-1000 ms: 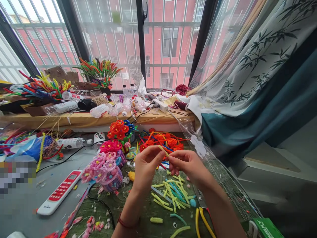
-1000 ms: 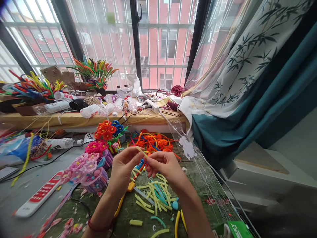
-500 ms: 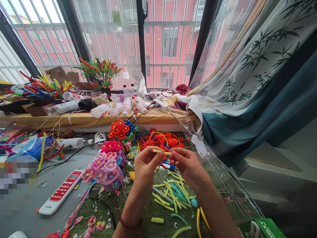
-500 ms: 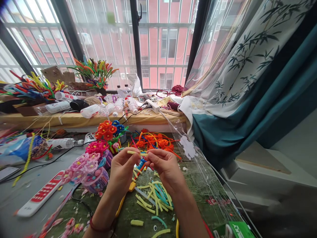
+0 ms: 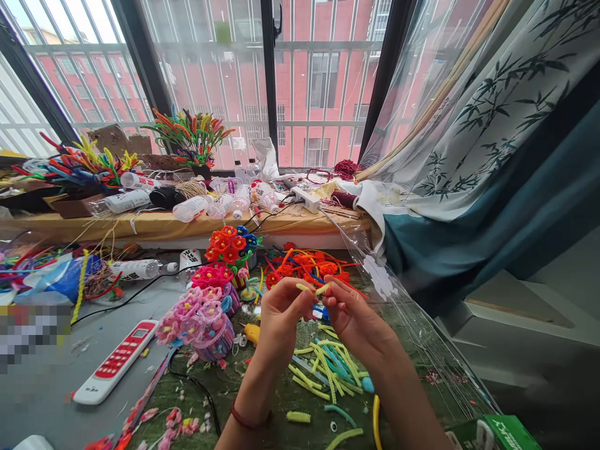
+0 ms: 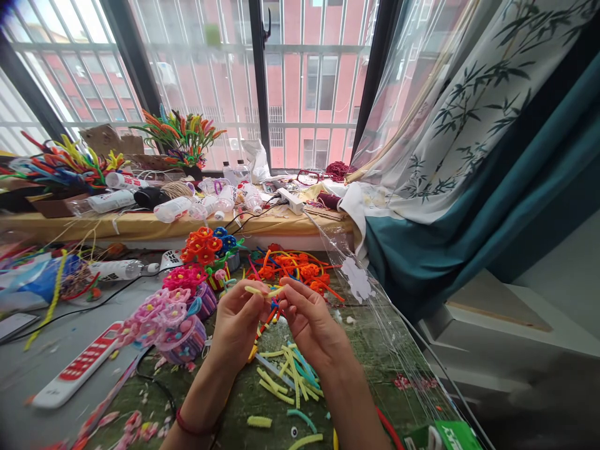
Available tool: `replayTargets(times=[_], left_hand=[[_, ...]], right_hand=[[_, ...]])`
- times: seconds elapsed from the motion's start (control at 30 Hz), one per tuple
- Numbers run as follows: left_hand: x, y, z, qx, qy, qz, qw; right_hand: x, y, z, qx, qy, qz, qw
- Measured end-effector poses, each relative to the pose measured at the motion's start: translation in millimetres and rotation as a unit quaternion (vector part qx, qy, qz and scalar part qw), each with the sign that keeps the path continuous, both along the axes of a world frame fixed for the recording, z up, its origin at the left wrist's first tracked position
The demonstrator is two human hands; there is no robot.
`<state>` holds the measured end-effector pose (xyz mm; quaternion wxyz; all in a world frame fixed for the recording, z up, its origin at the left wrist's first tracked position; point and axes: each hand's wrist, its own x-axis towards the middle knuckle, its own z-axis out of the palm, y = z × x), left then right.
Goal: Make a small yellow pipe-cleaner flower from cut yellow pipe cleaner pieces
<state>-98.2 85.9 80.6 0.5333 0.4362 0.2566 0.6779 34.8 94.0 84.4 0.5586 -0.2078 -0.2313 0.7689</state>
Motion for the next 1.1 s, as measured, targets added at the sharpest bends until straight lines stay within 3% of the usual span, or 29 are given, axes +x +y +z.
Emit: replayTargets(times=[0.1, 0.33, 0.57, 0.73, 1.1], left_hand=[[1, 0, 0.2, -0.006, -0.017, 0.009, 1.000], [1, 1, 2.5, -0.006, -0.043, 0.029, 0.999], [1, 1, -1.3, 0.014, -0.041, 0.009, 0.999], [-1, 2, -4.3, 0.046, -0.047, -0.017, 0.998], [-1, 2, -6.5, 0.071, -0.047, -0.071, 0.994]], right_hand=[[-3, -1, -0.8, -0.035, 0.063, 0.039, 0.997], [-9, -2, -2.9, -0.022, 0.139, 0.056, 0.989], [-17, -6, 3.2, -0.020, 0.080, 0.031, 0.996], [-21, -10, 8.3, 0.008, 0.034, -0.023, 0.999], [-23, -14, 5.6, 0.091, -0.052, -0.060, 0.993]])
